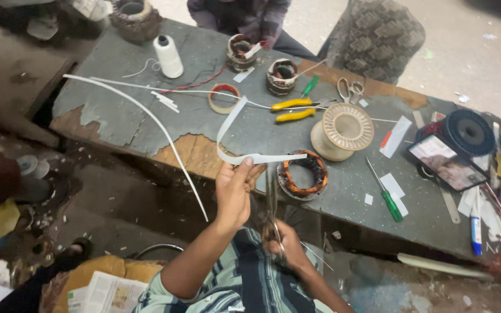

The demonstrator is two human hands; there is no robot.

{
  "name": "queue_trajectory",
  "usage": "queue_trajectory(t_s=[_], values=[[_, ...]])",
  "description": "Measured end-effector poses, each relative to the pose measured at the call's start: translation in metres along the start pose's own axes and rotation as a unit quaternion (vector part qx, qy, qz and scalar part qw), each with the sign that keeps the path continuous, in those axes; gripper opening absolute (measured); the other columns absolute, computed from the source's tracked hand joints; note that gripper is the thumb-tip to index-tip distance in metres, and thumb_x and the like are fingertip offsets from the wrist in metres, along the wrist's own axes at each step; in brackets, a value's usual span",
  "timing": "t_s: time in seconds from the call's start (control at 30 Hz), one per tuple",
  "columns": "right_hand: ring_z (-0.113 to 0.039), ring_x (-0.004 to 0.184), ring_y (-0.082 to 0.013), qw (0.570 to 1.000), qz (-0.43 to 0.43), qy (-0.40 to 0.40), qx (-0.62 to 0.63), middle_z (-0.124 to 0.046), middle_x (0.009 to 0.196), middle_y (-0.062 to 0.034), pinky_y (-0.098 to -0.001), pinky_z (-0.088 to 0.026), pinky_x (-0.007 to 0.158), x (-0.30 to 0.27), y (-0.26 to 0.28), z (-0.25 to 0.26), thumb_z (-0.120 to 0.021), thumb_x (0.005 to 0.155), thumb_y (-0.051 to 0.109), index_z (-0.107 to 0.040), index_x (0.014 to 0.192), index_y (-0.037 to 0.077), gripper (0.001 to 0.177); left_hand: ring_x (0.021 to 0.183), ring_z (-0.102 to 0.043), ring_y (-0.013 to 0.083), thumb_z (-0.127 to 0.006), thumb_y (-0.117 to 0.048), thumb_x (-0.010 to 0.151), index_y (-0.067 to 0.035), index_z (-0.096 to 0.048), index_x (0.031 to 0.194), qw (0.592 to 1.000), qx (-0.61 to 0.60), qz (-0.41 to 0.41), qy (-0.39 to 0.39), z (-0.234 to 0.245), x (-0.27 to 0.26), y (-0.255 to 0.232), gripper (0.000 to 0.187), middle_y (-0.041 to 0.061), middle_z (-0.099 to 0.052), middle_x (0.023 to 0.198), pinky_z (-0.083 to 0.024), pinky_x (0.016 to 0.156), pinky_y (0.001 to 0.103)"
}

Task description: The person winds copper wire around a circular stator core, periodically inserting white insulating strips between layers. They use scissors to cut the strips to length and tuck them into the winding slots. The work continues on the same stator throughout the clip.

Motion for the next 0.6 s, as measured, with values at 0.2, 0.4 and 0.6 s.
queue_trajectory(t_s=[0.2,0.4,0.6], values=[[-0.054,0.066,-0.0083,0.992,-0.031,-0.055,-0.113,-0.059,0.074,0.0009,-0.0254,-0.045,0.058,0.028,0.008,0.012,-0.077,0.082,0.033,-0.067,0.094,0.007,0.031,0.094,-0.075,0.0222,-0.062,-0.006,0.101,0.002,-0.061,0.118,0.999,0.041,-0.024,-0.015,0.026,0.005,-0.009,0.019,0.014,-0.075,0.106,-0.061,0.088,0.037],[-0.059,0.076,-0.0129,0.995,-0.065,0.066,0.027,-0.059,0.082,-0.0009,-0.029,-0.051,0.068,0.02,-0.009,-0.018,-0.078,0.079,0.026,-0.058,0.092,0.006,0.031,0.083,-0.071,0.0144,-0.068,-0.005,0.1,0.004,-0.069,0.109,0.981,0.169,-0.093,-0.017,0.044,0.02,-0.043,0.013,0.01,-0.072,0.093,-0.061,0.078,0.031],[-0.062,0.079,-0.0126,0.997,-0.041,0.058,0.026,-0.063,0.086,-0.0022,-0.0274,-0.053,0.07,0.031,0.01,-0.042,-0.064,0.074,0.015,-0.057,0.097,0.007,0.025,0.085,-0.074,0.0181,-0.067,-0.001,0.098,0.005,-0.067,0.107,0.985,0.124,-0.103,-0.059,0.047,0.015,-0.051,0.011,0.012,-0.075,0.096,-0.063,0.08,0.034]])
Point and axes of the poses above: each hand's wrist, its own x-axis towards the middle knuckle, its own z-axis out of the back of the hand, y = z × x, the point moved 10 cm from there along x, towards the middle knuckle
